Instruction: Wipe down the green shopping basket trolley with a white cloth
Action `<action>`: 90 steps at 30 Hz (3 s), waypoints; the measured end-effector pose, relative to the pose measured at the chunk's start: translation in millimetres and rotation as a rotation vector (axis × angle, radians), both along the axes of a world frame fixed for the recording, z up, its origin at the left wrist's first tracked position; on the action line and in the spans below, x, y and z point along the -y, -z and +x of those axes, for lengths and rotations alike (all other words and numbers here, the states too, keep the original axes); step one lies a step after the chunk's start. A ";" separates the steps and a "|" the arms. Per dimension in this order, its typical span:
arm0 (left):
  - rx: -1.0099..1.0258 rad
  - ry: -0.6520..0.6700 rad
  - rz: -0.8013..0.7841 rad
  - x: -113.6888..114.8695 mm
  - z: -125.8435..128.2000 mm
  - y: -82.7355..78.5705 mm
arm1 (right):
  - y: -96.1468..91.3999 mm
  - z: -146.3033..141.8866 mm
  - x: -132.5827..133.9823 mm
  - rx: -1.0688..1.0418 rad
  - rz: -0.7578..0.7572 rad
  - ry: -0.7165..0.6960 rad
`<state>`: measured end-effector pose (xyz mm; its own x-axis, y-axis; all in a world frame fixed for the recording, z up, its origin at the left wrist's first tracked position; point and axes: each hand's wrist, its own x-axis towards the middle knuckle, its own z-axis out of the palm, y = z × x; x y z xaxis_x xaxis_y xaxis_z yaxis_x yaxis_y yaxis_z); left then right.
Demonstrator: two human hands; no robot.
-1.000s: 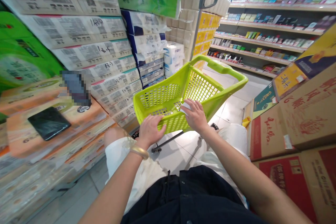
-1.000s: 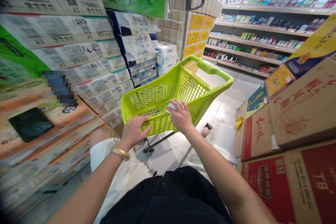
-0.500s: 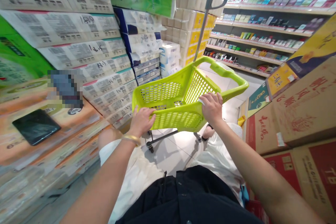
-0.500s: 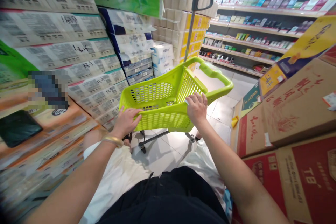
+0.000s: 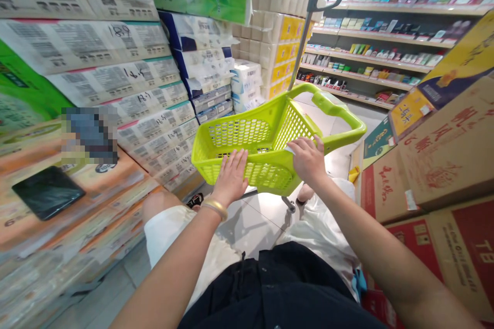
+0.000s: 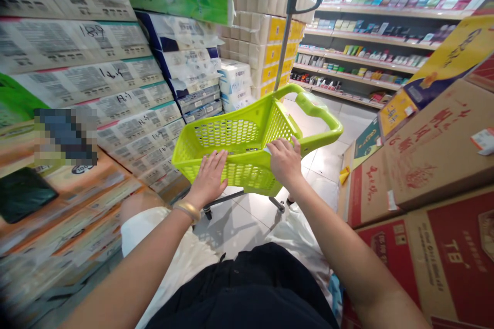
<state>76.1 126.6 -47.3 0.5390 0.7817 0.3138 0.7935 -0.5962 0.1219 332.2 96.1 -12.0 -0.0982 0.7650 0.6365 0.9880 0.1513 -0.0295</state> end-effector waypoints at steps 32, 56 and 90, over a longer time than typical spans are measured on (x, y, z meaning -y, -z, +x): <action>0.170 0.160 -0.066 -12.7 44.7 -27.7 | -34.8 39.4 26.8 -0.190 0.271 0.189; 0.252 0.188 -0.146 3.4 55.7 -22.5 | -3.4 0.6 9.0 -0.289 0.380 0.098; 0.297 0.201 -0.122 9.7 50.2 -19.3 | -2.5 -31.7 25.8 -0.266 0.204 -0.034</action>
